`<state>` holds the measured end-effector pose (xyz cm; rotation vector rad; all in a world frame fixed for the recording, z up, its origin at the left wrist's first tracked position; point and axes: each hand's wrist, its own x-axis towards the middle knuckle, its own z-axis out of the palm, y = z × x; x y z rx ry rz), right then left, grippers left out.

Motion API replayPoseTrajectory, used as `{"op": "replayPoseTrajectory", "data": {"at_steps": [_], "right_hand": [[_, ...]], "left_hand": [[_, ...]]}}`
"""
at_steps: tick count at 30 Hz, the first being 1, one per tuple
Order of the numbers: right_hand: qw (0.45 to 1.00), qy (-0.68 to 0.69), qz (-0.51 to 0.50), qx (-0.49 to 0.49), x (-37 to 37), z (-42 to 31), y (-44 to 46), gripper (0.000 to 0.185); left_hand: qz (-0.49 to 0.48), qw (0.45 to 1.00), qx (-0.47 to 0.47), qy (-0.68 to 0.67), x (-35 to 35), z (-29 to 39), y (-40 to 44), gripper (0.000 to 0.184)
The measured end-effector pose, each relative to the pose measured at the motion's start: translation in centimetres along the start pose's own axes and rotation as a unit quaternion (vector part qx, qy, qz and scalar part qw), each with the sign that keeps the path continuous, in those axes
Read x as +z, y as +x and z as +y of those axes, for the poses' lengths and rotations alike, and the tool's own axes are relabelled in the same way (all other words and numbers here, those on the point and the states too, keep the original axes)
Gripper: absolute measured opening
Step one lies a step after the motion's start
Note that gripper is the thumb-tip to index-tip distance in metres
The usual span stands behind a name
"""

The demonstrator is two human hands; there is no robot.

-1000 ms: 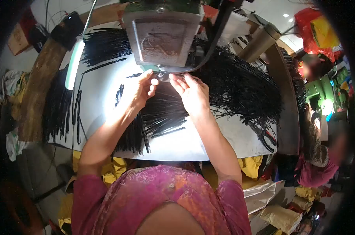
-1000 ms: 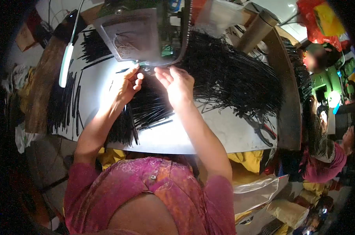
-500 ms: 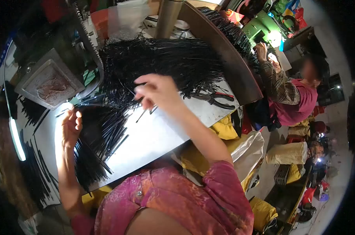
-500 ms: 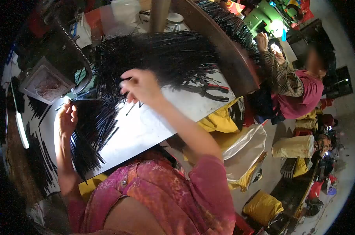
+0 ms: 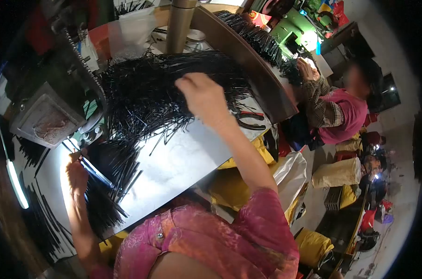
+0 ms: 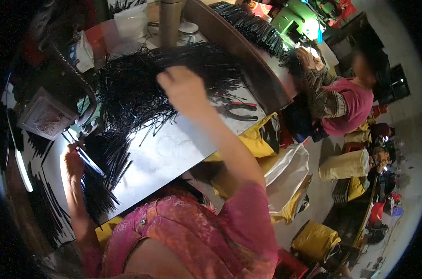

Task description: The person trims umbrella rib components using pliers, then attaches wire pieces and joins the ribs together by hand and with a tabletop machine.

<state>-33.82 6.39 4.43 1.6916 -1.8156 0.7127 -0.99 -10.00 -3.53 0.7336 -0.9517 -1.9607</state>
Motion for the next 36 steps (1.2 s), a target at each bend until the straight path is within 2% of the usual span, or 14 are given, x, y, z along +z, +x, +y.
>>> {"op": "replayPoseTrajectory", "data": {"at_steps": [2, 6, 9, 11, 12, 13, 14, 15, 16, 17, 20, 23, 28, 36], "right_hand": [[0.994, -0.009, -0.002, -0.106, -0.6, -3.7, 1.3, 0.018], [0.985, 0.084, -0.019, -0.148, 1.5, -9.0, 1.0, 0.015], [0.949, 0.237, -0.205, -0.023, 4.0, -11.9, 0.8, 0.019], [0.926, 0.309, -0.215, 0.026, 5.5, -13.0, 0.7, 0.021], [0.895, 0.377, -0.226, 0.071, 6.2, -13.8, 1.0, 0.023], [0.852, 0.436, -0.259, 0.129, 6.3, -14.4, 1.4, 0.024], [0.822, 0.508, -0.217, 0.141, 7.8, -14.9, 1.1, 0.025], [0.783, 0.533, -0.271, 0.17, 7.3, -15.0, 1.7, 0.026], [0.804, 0.528, -0.23, 0.148, 8.8, -15.4, 1.4, 0.026], [0.789, 0.534, -0.264, 0.152, 8.8, -15.2, 1.7, 0.024], [0.669, 0.653, -0.251, 0.252, 9.2, -15.0, 2.0, 0.012], [0.652, 0.647, -0.269, 0.289, 8.6, -14.7, 2.8, 0.012], [0.644, 0.642, -0.273, 0.313, 8.5, -14.9, 3.2, 0.013], [0.625, 0.653, -0.302, 0.303, 8.1, -14.8, 3.6, 0.013]], "left_hand": [[0.024, 0.995, -0.054, 0.086, -0.9, 0.3, 0.1, 0.034], [0.059, 0.988, -0.095, 0.103, 1.7, 1.4, -1.5, 0.028], [0.104, 0.976, -0.11, 0.156, 3.6, 2.1, -2.9, 0.024], [0.135, 0.96, -0.117, 0.217, 2.7, 1.7, -2.7, 0.024], [-0.026, 0.978, -0.097, 0.184, 0.1, 1.4, -1.9, 0.022], [0.057, 0.96, -0.038, 0.272, 5.0, 2.5, -4.0, 0.02], [0.065, 0.95, -0.085, 0.295, 4.2, 2.1, -3.7, 0.019], [0.042, 0.956, -0.068, 0.283, 6.1, 3.0, -4.8, 0.019], [0.04, 0.954, -0.068, 0.29, 6.2, 3.2, -5.0, 0.02], [0.032, 0.955, -0.065, 0.286, 5.0, 2.6, -4.6, 0.021], [0.05, 0.977, -0.022, 0.206, 5.8, 3.1, -4.6, 0.034], [0.043, 0.966, -0.053, 0.25, 5.8, 3.3, -4.2, 0.039], [-0.028, 0.984, -0.043, 0.169, 4.9, 2.8, -3.6, 0.045], [-0.029, 0.99, -0.029, 0.132, 5.4, 2.9, -3.4, 0.046]]}}
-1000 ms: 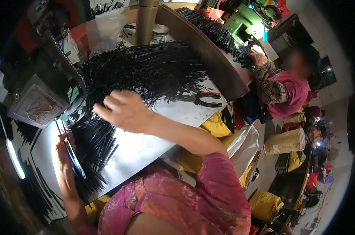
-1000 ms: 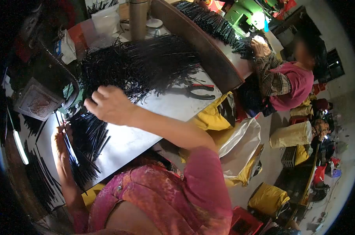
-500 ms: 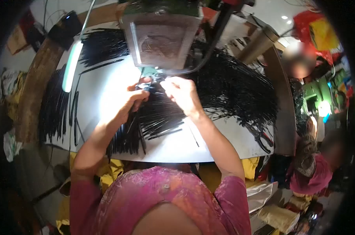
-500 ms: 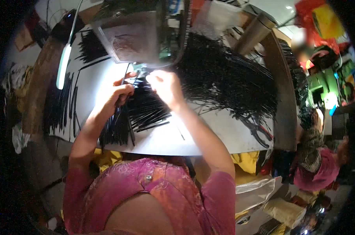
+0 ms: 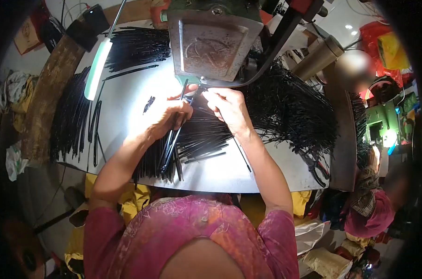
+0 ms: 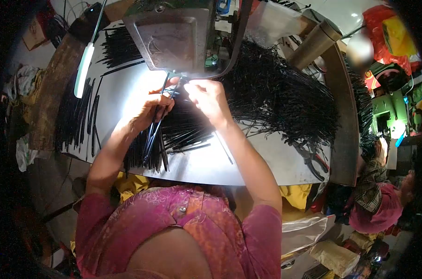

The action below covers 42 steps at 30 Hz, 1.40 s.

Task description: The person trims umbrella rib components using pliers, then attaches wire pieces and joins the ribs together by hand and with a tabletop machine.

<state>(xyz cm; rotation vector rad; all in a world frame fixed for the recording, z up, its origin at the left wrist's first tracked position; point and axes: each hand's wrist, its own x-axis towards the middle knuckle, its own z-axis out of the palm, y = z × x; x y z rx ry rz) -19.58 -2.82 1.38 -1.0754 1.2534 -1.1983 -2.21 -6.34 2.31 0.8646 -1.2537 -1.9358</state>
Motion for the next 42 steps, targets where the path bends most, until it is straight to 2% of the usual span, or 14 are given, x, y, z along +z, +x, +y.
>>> {"op": "replayPoseTrajectory", "data": {"at_steps": [10, 14, 17, 19, 20, 22, 26, 28, 35, 42], "right_hand": [[0.999, -0.021, -0.02, -0.044, -0.1, 0.6, 0.6, 0.021], [0.999, -0.015, -0.005, -0.029, 0.1, 0.4, 0.4, 0.022], [1.0, -0.002, -0.014, -0.009, 0.1, 0.3, 0.2, 0.02], [0.999, 0.033, -0.002, 0.021, 0.2, 0.0, -0.1, 0.012], [0.999, 0.034, -0.001, 0.021, 0.2, -0.2, -0.3, 0.012], [0.995, 0.057, -0.003, 0.078, 0.1, -0.6, -0.7, 0.012], [0.995, 0.081, -0.017, 0.058, 0.4, -0.3, -1.1, 0.012], [0.993, 0.105, -0.011, 0.043, 0.7, -0.5, -1.0, 0.012], [0.994, 0.109, 0.007, 0.015, 1.6, 0.0, -0.5, 0.013], [0.995, 0.096, 0.015, 0.004, 2.0, 0.7, 0.0, 0.013]], "left_hand": [[0.016, 0.999, -0.023, 0.029, 0.7, 0.2, 0.1, 0.05], [0.021, 0.999, -0.038, 0.023, 0.8, 0.0, 0.1, 0.053], [0.011, 0.999, -0.024, 0.021, 0.7, -0.5, 0.0, 0.049], [0.054, 0.994, -0.026, 0.092, 0.8, -0.4, -0.2, 0.031], [0.053, 0.994, -0.027, 0.093, 0.5, -0.6, -0.2, 0.031], [0.037, 0.992, 0.001, 0.125, -0.3, -0.6, -0.3, 0.015], [0.054, 0.993, -0.024, 0.105, 0.6, -0.1, -0.7, 0.015], [0.052, 0.996, 0.007, 0.074, 0.7, -0.7, -0.4, 0.014], [0.072, 0.996, -0.005, 0.044, 1.3, -1.1, 0.2, 0.017], [0.091, 0.995, 0.029, 0.023, 1.3, -1.8, 0.7, 0.017]]}}
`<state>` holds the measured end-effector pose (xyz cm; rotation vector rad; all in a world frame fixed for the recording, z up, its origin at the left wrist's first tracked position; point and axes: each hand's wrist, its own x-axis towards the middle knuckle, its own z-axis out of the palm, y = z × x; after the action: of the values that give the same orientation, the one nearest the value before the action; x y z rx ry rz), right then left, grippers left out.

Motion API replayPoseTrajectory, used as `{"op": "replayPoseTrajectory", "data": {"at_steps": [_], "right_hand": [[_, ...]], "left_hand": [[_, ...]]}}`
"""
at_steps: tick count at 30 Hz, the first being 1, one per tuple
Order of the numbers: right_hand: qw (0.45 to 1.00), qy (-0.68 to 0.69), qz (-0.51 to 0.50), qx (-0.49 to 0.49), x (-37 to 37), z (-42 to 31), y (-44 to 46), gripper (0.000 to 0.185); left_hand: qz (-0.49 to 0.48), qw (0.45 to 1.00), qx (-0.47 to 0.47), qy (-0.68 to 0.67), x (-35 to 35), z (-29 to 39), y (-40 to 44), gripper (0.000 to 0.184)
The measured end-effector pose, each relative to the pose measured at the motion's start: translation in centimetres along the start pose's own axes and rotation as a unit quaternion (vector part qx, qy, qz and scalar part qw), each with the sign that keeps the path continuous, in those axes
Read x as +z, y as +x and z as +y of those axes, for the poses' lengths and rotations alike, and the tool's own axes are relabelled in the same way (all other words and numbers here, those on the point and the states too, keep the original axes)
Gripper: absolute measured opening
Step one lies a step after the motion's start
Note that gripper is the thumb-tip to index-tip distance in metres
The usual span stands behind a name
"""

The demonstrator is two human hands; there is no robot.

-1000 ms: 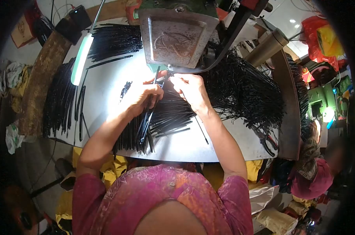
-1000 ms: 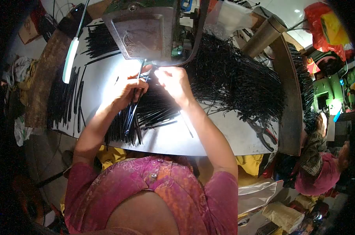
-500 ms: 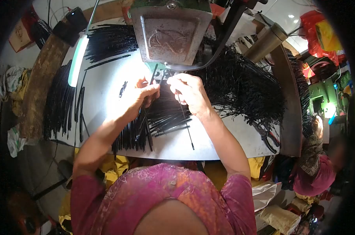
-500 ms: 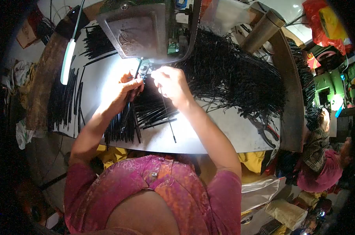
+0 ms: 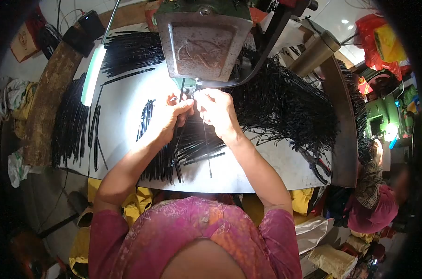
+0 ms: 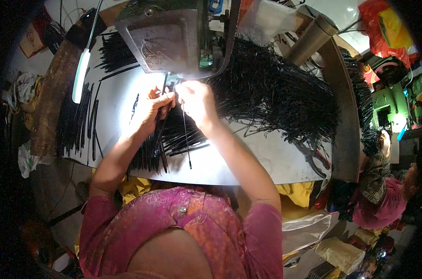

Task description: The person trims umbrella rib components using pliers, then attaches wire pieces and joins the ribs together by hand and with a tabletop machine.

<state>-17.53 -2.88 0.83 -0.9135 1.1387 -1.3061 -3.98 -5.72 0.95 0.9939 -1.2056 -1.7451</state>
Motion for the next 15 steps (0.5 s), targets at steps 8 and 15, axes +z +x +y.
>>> {"op": "replayPoseTrajectory", "data": {"at_steps": [8, 15], "right_hand": [[1.0, -0.009, 0.005, 0.01, -0.02, -0.23, 0.26, 0.015], [1.0, 0.01, 0.011, 0.006, 0.17, -0.11, -0.06, 0.015]], "left_hand": [[0.026, 1.0, 0.002, -0.01, 0.2, 0.06, 0.73, 0.018], [0.025, 1.0, -0.006, -0.002, 0.42, 0.42, 0.08, 0.02]]}}
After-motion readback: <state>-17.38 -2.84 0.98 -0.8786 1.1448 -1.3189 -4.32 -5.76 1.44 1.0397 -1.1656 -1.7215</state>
